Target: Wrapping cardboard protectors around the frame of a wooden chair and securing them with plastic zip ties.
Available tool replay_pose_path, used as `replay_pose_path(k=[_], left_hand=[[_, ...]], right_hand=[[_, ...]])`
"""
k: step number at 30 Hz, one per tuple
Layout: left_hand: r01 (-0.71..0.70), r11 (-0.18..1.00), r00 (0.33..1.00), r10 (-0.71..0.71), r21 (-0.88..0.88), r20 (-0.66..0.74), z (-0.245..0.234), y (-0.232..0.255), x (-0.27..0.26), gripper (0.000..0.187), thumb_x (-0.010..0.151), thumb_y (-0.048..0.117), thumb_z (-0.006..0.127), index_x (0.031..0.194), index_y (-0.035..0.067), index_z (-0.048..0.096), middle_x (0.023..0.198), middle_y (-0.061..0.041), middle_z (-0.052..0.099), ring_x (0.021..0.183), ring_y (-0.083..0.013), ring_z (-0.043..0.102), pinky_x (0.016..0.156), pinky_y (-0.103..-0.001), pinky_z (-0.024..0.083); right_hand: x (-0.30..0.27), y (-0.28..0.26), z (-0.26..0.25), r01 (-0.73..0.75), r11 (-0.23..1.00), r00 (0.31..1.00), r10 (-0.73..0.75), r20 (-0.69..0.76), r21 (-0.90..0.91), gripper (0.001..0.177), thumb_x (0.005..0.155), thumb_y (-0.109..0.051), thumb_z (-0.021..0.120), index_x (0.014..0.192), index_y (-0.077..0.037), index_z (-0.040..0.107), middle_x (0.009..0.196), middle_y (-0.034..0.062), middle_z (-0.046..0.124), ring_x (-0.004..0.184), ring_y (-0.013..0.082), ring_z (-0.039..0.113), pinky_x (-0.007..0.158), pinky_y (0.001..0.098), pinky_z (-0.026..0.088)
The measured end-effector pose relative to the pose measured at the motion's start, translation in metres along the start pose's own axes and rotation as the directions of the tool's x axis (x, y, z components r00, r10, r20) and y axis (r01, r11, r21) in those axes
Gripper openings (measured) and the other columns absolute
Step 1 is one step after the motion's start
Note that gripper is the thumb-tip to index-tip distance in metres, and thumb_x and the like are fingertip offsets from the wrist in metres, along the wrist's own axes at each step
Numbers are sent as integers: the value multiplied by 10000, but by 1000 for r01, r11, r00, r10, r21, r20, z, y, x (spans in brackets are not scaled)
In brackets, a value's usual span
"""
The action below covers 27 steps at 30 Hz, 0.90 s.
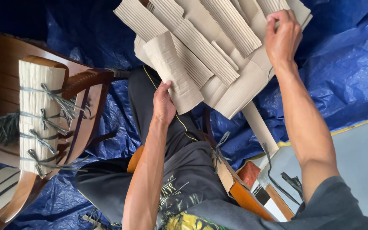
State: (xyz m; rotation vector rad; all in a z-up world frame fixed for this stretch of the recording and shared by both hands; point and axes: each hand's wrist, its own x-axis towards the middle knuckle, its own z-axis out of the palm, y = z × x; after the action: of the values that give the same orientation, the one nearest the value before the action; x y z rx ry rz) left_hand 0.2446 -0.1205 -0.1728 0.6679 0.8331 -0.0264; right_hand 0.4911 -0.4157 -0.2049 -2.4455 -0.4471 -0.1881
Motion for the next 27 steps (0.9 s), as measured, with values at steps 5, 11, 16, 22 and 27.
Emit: replay_pose_path(k=[5, 11, 16, 22, 27], left_hand=[[37, 999, 999, -37, 40, 10, -1, -3, 2, 602, 934, 277, 627, 1467, 23, 509, 1399, -129, 606, 1304, -265, 563, 1129, -452, 443], [36, 998, 999, -38, 42, 37, 1, 3, 0, 634, 929, 282, 629, 1489, 24, 484, 1418, -124, 594, 1314, -266, 554, 1137, -455, 428], [37, 999, 997, -38, 17, 62, -3, 1, 2, 635, 938, 278, 638, 1497, 30, 467, 1428, -113, 579, 1334, -265, 534, 1164, -467, 412], [63, 996, 998, -65, 70, 23, 3, 5, 0, 649, 933, 292, 639, 1506, 41, 467, 1434, -133, 568, 1340, -277, 525, 1145, -473, 431], [66, 995, 998, -67, 75, 10, 1, 4, 1, 647, 937, 291, 638, 1508, 39, 469, 1431, -132, 571, 1335, -273, 529, 1147, -469, 432]], right_hand=[[5, -42, 4, 104, 995, 994, -104, 34, 10, 181, 942, -85, 794, 1080, -12, 701, 1039, 163, 695, 922, 392, 681, 766, 461, 527], [-3, -63, 14, -93, 990, 980, 110, 169, -106, 393, 851, -246, 935, 978, -11, 647, 946, 181, 707, 837, 404, 682, 702, 510, 508], [-40, -102, -1, 18, 997, 981, -32, 194, 72, 226, 968, -113, 810, 999, -36, 599, 968, 132, 692, 822, 360, 701, 700, 476, 534], [-50, -123, -4, -2, 996, 965, -21, 262, 86, 224, 975, -123, 781, 1005, -35, 577, 940, 133, 685, 788, 375, 685, 646, 490, 511], [-49, -116, -1, -1, 993, 963, -31, 267, 120, 220, 974, -125, 779, 1016, -32, 584, 938, 132, 695, 803, 380, 685, 661, 484, 515]])
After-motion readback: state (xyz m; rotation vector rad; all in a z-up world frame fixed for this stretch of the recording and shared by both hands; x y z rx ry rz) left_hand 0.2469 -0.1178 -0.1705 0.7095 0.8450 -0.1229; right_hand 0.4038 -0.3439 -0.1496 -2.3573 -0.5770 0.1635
